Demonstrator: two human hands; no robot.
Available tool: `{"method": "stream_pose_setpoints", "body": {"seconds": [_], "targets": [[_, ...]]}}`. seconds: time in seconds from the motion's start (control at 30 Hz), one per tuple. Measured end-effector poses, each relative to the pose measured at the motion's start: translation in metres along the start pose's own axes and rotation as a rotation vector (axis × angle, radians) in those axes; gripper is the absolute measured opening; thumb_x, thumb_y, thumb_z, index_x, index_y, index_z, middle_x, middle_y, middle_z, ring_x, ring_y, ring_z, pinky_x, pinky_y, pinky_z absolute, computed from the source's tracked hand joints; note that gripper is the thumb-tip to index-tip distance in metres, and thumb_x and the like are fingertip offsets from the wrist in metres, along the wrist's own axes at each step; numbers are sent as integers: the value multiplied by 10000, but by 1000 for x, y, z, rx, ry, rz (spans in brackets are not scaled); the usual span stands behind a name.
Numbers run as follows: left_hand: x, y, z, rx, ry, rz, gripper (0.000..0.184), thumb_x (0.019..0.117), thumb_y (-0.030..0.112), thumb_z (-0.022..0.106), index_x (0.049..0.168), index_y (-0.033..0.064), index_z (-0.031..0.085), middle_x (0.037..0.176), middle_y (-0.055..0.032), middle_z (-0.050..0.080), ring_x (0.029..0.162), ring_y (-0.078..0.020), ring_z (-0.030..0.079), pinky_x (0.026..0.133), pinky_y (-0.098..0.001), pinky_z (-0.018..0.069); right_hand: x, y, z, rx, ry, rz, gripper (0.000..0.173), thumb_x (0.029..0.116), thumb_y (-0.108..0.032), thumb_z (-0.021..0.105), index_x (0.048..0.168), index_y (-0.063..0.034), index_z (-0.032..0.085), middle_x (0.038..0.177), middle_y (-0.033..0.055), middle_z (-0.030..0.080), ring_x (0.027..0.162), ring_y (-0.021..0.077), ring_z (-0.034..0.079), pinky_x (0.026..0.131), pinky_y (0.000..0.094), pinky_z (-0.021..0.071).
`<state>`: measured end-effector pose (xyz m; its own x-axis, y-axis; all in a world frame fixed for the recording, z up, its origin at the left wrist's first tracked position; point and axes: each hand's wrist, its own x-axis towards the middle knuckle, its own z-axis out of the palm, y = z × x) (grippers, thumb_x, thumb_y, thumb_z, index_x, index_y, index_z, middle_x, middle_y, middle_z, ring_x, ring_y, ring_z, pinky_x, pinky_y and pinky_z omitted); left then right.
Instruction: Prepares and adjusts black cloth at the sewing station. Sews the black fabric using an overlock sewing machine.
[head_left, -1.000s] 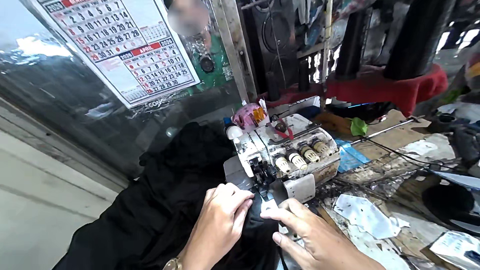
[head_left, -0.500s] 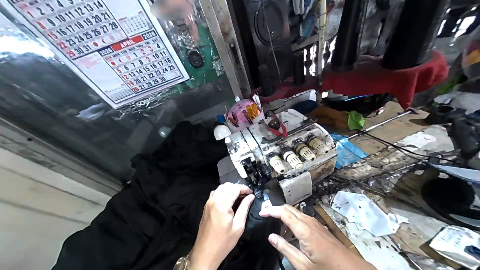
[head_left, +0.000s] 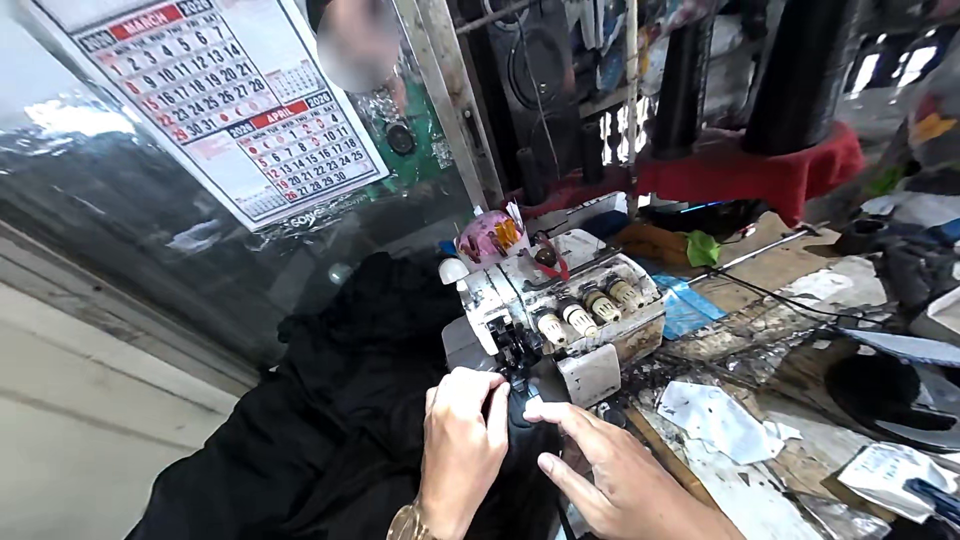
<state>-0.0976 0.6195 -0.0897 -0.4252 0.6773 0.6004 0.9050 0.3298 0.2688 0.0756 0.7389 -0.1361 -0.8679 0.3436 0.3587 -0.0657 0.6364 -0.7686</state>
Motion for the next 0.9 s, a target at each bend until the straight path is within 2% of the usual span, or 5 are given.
{"method": "stream_pose_setpoints", "body": {"seconds": [0.33,0.57,0.73,0.83,0.9], "targets": [[-5,-11,-18,-51,-105,99,256,1006,310,562,1147,262,770,1096,109,710,1073,-69,632,921,-364,523,-5,-6,-3,-32,-21,-12,463,1029,-368,552,1489,-371,509,1117,50,660,855,191,675,709,447,585],[25,-56,-12,-113,-181,-54,255,1015,353,533,1124,300,757,1279,50,637,1243,-165,554,1044,-440,472,38,-52,-2,-36,-478,133,725,1038,-430,515,1658,-356,147,964,145,719,910,364,701,810,613,542],[-9,-37,-48,51,-230,-11,280,981,274,508,1081,155,741,1033,21,730,971,-95,696,833,-347,603,5,-28,10,205,-251,-59,443,1064,-332,526,1496,-233,518,1266,41,700,1090,181,693,947,474,561],[-32,26,-42,55,-237,142,210,960,257,613,1003,137,779,956,-21,744,902,-144,718,763,-369,616,-29,-9,-3,434,51,155,197,1012,-224,642,1148,-121,742,1076,5,738,873,107,707,770,341,619],[-37,63,-9,-17,-213,199,218,986,249,618,1126,211,780,976,18,740,856,-106,715,702,-320,614,-27,7,-10,578,400,359,142,959,-178,704,1020,-61,756,917,53,739,740,153,682,627,325,582]]}}
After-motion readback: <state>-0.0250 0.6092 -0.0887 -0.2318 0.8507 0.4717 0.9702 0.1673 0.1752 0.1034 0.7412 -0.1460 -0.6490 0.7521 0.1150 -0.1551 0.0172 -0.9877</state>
